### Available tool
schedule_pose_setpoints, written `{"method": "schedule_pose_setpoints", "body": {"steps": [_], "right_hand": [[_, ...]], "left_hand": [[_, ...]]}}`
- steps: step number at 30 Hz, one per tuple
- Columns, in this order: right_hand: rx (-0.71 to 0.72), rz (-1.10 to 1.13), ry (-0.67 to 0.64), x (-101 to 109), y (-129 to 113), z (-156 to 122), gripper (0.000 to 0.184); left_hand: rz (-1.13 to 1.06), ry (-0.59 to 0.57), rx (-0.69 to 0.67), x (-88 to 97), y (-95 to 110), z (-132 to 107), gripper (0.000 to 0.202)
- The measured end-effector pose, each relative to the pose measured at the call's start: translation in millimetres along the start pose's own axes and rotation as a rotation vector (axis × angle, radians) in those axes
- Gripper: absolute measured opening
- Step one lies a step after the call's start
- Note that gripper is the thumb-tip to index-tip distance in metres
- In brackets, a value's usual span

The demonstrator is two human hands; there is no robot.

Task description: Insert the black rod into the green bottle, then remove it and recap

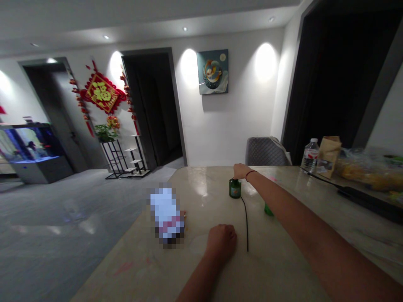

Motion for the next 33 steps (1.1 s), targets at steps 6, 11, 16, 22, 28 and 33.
{"method": "schedule_pose_setpoints", "body": {"steps": [6,11,16,22,28,33], "right_hand": [[0.053,-0.030,-0.040,3.7,-1.2,6.7,0.034],[0.082,-0.008,-0.047,5.8,-1.8,6.6,0.026],[0.114,0.031,-0.010,2.6,-0.9,8.0,0.022],[0.099,0.125,0.107,3.1,8.1,4.3,0.023],[0.105,0.264,0.230,26.2,34.8,-27.2,0.031],[0.196,0.405,0.358,41.6,59.6,-65.6,0.023]], "left_hand": [[-0.005,0.017,-0.003,-1.4,-1.4,1.4,0.024],[-0.017,0.013,0.013,-2.4,-3.1,2.4,0.025],[-0.024,0.017,0.014,-1.2,-2.3,2.1,0.026],[-0.036,0.030,0.019,-2.7,-3.6,2.0,0.027],[-0.041,0.038,0.021,0.2,-4.6,2.4,0.024],[-0.032,0.047,0.010,3.3,-3.1,2.2,0.024]]}}
Point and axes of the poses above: each hand's wrist, its own z-axis towards the middle knuckle, its own x-axis out of the back of the hand, y = z × x, the point moved 5 cm from there along z, towards the middle knuckle, and after that the axes turned 15 degrees about -y, right-handed, at the moved point
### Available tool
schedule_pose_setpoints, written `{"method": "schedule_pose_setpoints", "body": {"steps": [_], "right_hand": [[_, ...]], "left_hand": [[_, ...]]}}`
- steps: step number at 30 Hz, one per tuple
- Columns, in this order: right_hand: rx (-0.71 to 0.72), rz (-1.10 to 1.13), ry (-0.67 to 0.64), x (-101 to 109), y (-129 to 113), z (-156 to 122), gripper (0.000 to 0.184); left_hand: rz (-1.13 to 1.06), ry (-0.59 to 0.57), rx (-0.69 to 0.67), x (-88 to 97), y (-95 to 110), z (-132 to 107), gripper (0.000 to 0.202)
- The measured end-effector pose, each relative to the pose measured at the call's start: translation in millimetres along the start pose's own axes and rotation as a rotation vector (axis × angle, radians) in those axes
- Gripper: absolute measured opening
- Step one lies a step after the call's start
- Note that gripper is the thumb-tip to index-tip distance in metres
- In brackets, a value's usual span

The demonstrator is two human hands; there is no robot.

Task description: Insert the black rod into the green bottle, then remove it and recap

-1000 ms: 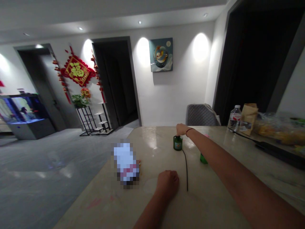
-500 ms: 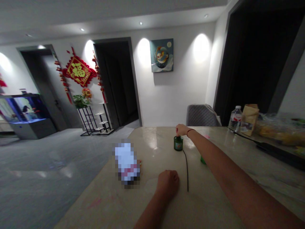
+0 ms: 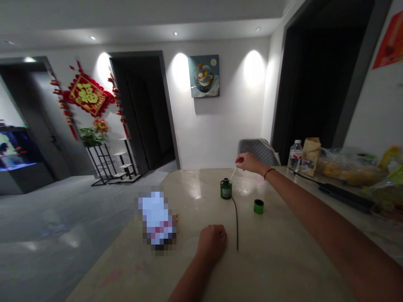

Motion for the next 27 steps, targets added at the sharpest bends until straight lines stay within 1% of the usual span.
{"method": "schedule_pose_setpoints", "body": {"steps": [3,6,10,12,14,15,17,19,24,27], "right_hand": [[0.016,-0.023,0.002,7.4,7.3,-17.6,0.017],[-0.003,-0.009,-0.089,3.6,16.9,-31.0,0.016],[-0.004,0.182,-0.299,-16.1,25.4,-43.4,0.017],[0.008,0.279,-0.377,-30.1,26.5,-47.1,0.018],[0.005,0.305,-0.431,-46.0,27.5,-48.6,0.019],[-0.004,0.280,-0.444,-53.7,28.5,-48.4,0.020],[-0.030,0.162,-0.449,-66.8,31.3,-46.5,0.021],[-0.050,0.054,-0.438,-75.6,34.8,-43.6,0.021],[-0.088,0.019,-0.438,-85.7,41.9,-37.3,0.026],[-0.091,-0.010,-0.405,-88.4,40.4,-32.8,0.027]], "left_hand": [[-0.002,-0.002,0.011,0.9,0.3,-0.5,0.024],[-0.007,-0.008,0.002,2.0,1.4,-0.8,0.024],[0.009,-0.007,-0.005,3.2,2.6,-0.7,0.023],[0.017,0.002,-0.006,3.7,2.8,-0.6,0.023],[0.016,0.002,-0.004,3.8,2.6,-0.7,0.024],[0.014,-0.002,-0.001,3.8,2.4,-0.8,0.025],[0.006,-0.007,0.005,4.1,2.0,-1.4,0.027],[0.000,-0.007,0.009,5.1,1.8,-2.2,0.027],[-0.008,-0.018,0.019,6.1,1.9,-3.4,0.026],[-0.005,-0.014,0.013,5.5,2.0,-3.3,0.026]]}}
Point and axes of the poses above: each hand's wrist, its own z-axis towards the middle knuckle, its own x-axis out of the back of the hand, y = z × x, the point moved 5 cm from there along z, towards the middle knuckle, and after that the axes turned 15 degrees about -y, right-handed, at the moved point
